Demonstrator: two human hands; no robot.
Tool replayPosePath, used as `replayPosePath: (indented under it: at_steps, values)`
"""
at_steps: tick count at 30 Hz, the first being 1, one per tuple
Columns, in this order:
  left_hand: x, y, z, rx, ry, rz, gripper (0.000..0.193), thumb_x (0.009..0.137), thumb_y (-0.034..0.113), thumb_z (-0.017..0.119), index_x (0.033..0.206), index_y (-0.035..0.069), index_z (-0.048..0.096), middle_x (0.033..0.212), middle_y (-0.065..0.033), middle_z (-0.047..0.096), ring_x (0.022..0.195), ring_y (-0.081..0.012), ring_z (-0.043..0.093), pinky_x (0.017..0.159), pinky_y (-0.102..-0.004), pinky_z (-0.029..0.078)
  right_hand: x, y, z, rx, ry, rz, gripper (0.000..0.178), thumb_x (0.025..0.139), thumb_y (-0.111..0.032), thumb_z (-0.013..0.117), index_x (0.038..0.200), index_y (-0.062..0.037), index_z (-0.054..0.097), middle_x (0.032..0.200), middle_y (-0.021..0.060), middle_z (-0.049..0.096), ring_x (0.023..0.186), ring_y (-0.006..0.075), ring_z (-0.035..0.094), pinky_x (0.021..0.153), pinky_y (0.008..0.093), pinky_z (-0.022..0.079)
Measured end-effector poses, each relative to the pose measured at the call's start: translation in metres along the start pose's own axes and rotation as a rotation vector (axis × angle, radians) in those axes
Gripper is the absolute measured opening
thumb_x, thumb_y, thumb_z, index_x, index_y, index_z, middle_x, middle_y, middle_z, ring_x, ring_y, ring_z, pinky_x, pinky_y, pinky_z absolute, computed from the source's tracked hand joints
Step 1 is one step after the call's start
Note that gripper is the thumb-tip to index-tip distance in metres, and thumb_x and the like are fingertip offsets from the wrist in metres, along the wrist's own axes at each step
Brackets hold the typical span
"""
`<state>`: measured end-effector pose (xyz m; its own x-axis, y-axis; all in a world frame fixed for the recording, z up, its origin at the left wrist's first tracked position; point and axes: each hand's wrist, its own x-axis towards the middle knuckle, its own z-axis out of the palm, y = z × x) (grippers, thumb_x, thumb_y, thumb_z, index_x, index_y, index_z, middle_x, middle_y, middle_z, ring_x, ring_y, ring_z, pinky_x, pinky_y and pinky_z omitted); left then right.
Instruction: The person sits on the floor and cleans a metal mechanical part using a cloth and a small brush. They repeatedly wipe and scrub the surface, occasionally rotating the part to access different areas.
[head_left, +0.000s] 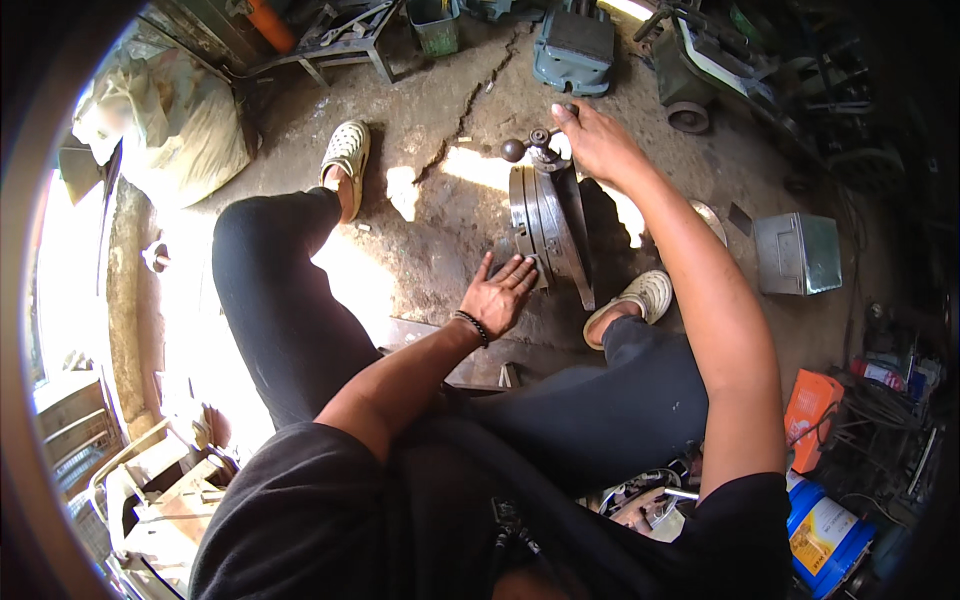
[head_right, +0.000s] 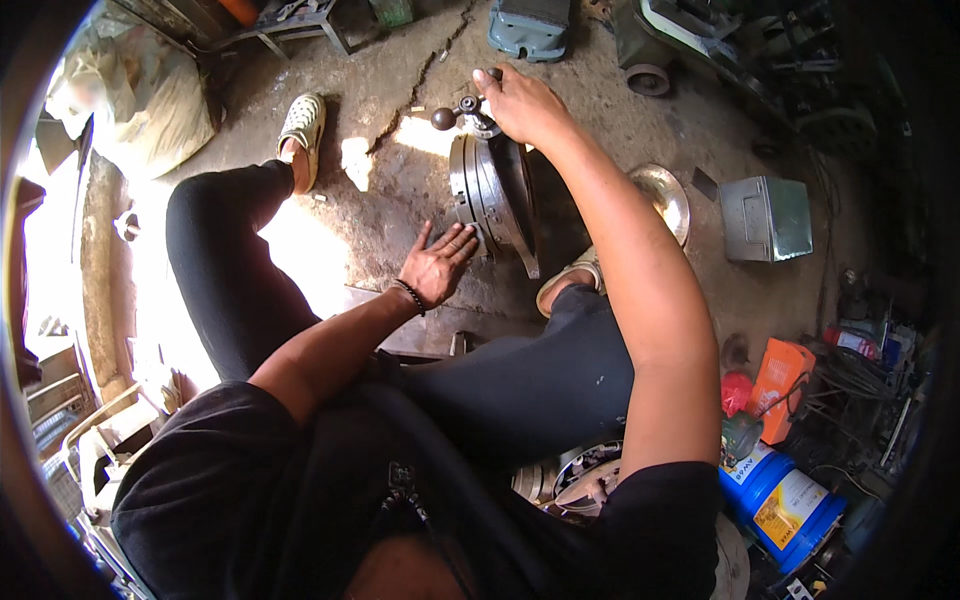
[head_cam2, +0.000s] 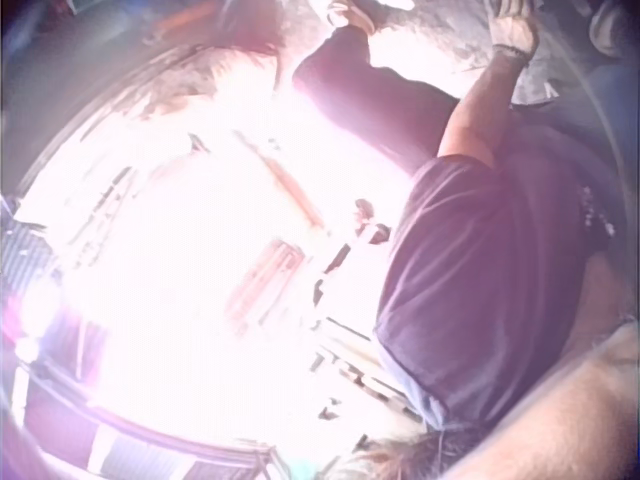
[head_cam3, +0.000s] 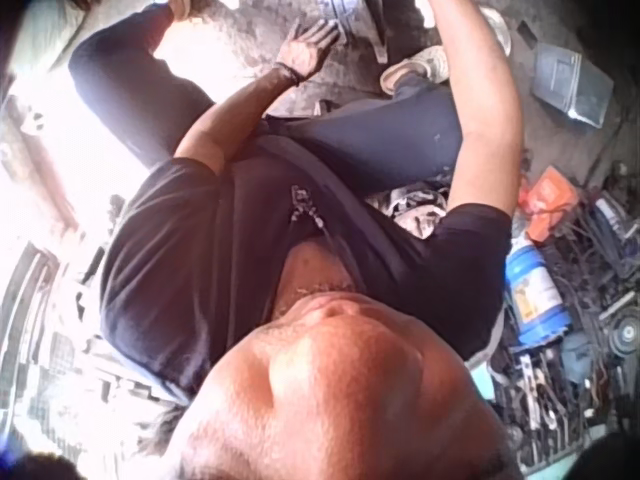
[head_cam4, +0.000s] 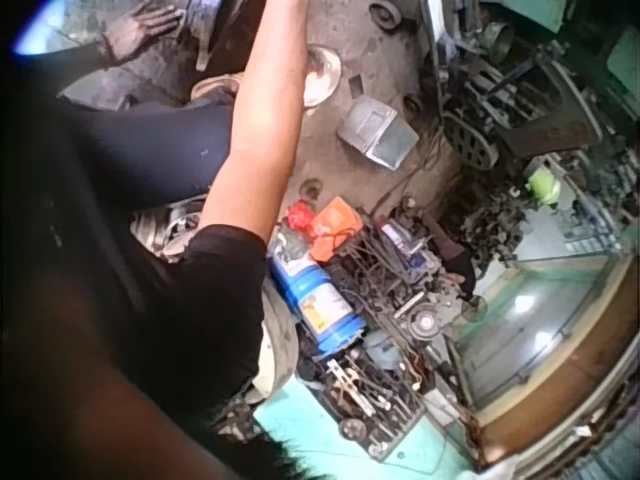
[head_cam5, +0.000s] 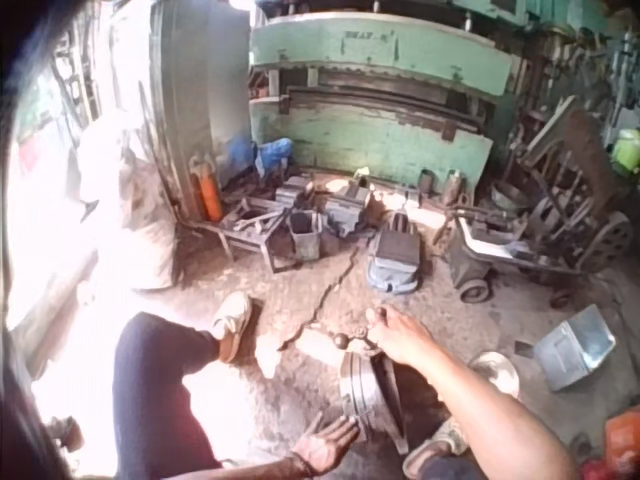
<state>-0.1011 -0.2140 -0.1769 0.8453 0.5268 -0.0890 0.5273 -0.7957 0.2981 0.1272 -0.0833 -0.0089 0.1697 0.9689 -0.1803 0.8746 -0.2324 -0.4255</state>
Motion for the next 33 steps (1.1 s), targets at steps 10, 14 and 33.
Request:
replayPosePath:
  at_steps: [10,14,33]
  values:
    - [-0.022,-0.039,0.000,-0.105,-0.342,-0.155,0.036,0.099,0.027,0.041,0.125,0.010,0.059,0.133,-0.0117,0.057,0.113,-0.0321,0.059,0.096,-0.0459,0.047,0.009,0.010,0.005,0.046,0.003,-0.015,0.086,0.094,-0.068,0.030,0.146,0.0015,0.035,0.145,0.0231,0.043,0.136,0.0369,0.040,0.112,0.0417,0.032]
    - [-0.028,-0.059,0.013,-0.251,-0.376,-0.429,0.035,0.098,0.031,0.041,0.112,0.011,0.065,0.112,-0.0177,0.066,0.099,-0.0389,0.064,0.085,-0.0484,0.052,0.001,0.013,0.001,0.082,-0.047,-0.028,0.082,0.095,-0.065,0.032,0.145,-0.0003,0.036,0.144,0.0227,0.044,0.135,0.0364,0.041,0.111,0.0417,0.033]
    - [0.021,-0.054,0.028,-0.467,-0.643,-0.605,0.033,0.092,0.029,0.056,0.117,0.010,0.067,0.122,-0.0144,0.065,0.113,-0.0311,0.063,0.092,-0.0420,0.052,-0.069,0.081,0.041,0.250,0.006,0.137,0.076,0.094,-0.058,0.046,0.145,-0.0013,0.039,0.146,0.0239,0.043,0.138,0.0357,0.038,0.112,0.0386,0.030]
